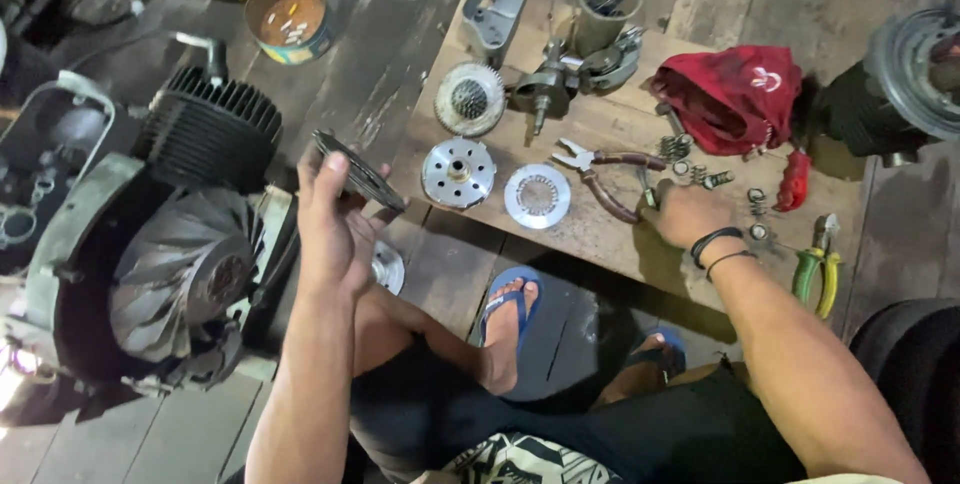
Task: Cleaning and inspecting motorcycle clutch plates and components using a cloth and a marker.
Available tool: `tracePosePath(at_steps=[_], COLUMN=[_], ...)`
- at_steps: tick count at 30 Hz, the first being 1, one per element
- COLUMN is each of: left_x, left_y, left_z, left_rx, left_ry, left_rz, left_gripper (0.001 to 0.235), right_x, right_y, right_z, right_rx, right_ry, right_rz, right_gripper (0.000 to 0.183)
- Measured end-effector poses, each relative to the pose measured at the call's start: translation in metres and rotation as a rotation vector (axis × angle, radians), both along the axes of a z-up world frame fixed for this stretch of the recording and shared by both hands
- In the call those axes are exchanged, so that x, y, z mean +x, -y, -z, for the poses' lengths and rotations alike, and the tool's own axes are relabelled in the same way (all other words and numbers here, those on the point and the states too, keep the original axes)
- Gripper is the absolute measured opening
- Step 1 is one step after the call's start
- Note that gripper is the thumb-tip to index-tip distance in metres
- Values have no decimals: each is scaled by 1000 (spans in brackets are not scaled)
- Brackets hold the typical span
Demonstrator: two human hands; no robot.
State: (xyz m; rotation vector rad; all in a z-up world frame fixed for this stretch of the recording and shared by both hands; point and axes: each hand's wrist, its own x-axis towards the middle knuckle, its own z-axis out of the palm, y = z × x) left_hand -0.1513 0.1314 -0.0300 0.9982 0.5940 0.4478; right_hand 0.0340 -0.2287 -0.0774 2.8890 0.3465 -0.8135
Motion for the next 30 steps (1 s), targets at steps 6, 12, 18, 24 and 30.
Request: tracePosePath(at_steps=[6, 12, 18, 24, 30], left_x=[23, 47, 73, 82, 91], left_y=[35, 78, 131, 187, 204], left_z=[-17, -25, -24, -28, -39], left_rx=[74, 158, 148, 308, 434], left_ry=[-27, -17, 65, 24, -16], left_rz=[161, 338, 585, 741, 728], left_gripper=[86, 103, 114, 116, 113], right_x=[13, 10, -27, -89, -99], right_y=[13, 17, 17, 34, 44], right_z=[36, 6, -77, -117, -129], right_rx=[43, 103, 725, 1137, 1336], right_ry=[-68, -13, 140, 402, 509], right_rz=[66, 120, 384, 222, 100], right_gripper=[52, 47, 40, 20, 11])
